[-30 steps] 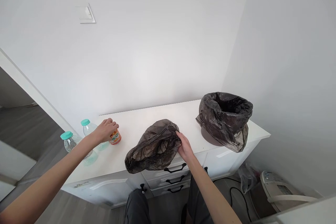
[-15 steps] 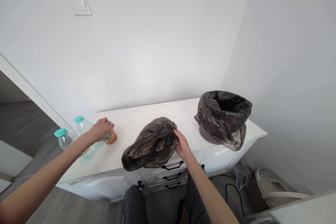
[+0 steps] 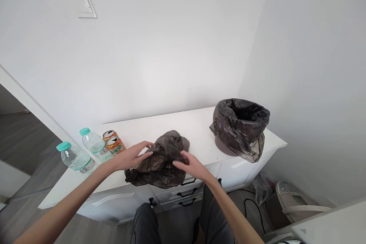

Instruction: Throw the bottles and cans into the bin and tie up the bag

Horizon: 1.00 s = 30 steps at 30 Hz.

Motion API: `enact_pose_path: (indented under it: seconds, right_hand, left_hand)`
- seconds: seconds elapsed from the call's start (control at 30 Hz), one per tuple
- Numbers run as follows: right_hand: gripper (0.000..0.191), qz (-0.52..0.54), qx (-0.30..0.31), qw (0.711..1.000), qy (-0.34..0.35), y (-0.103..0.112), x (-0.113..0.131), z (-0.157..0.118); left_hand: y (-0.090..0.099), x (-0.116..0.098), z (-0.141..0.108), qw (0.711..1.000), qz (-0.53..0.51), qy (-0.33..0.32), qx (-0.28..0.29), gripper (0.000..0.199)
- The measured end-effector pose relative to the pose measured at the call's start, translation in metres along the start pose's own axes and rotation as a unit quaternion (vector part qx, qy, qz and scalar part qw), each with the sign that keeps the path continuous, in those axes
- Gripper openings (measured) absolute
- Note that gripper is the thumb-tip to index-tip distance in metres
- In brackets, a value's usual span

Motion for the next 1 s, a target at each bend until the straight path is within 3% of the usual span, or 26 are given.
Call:
enact_pose_path:
  seconds: [0.07, 0.13, 0.33, 0.43, 0.57, 0.63, 0.73, 0.87, 1.0]
  right_hand:
    - [0.029, -0.114, 0.049, 0.992, 0.017, 0.0, 0.014, -0.013]
    - [0.032, -0.151, 0.061, 0.986, 0.025, 0.006, 0.025, -0.019]
    - [0.037, -0.126, -0.108, 0.981, 0.099, 0.035, 0.029, 0.013]
    - [0.048, -0.215, -0.101, 0.961, 0.139, 0.028, 0.018, 0.04]
    - [0.069, -0.393, -0.004, 0.914, 0.1, 0.006, -0.004, 0.06]
    - [0.078, -0.446, 0.03, 0.892, 0.067, -0.002, -0.015, 0.061]
    - [0.083, -0.471, 0.029, 0.881, 0.031, -0.007, -0.033, 0.058]
    - [0.078, -0.477, -0.025, 0.878, 0.036, -0.008, -0.054, 0.056]
    - [0.077, -0.477, -0.064, 0.875, 0.044, -0.008, -0.064, 0.058]
  left_hand:
    - [-0.013, -0.005, 0.002, 0.999, -0.035, -0.004, 0.0, 0.048]
    - [-0.024, -0.004, 0.003, 0.998, -0.054, 0.019, 0.008, 0.052]
    - [-0.049, 0.014, -0.009, 0.994, -0.05, 0.094, -0.018, 0.051]
    - [-0.061, 0.026, -0.017, 0.995, -0.048, 0.089, -0.029, 0.055]
    - [-0.067, 0.047, -0.03, 0.998, -0.005, 0.055, -0.028, 0.055]
    - [-0.064, 0.058, -0.037, 0.997, 0.059, 0.054, -0.023, 0.05]
    - [-0.055, 0.067, -0.044, 0.977, 0.192, 0.077, -0.045, 0.047]
    - [-0.05, 0.056, -0.037, 0.951, 0.277, 0.069, -0.118, 0.051]
    - [-0.063, 0.031, -0.014, 0.969, 0.192, -0.014, -0.152, 0.043]
Point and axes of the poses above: each hand's wrist, its own z-axis towards the middle knuckle, its own y-axis out of the back of the hand, x = y × z, the point moved 1 cm from there along z, towards the middle knuckle, and after that the axes turned 6 degrees about -y, right-handed, at the moved point
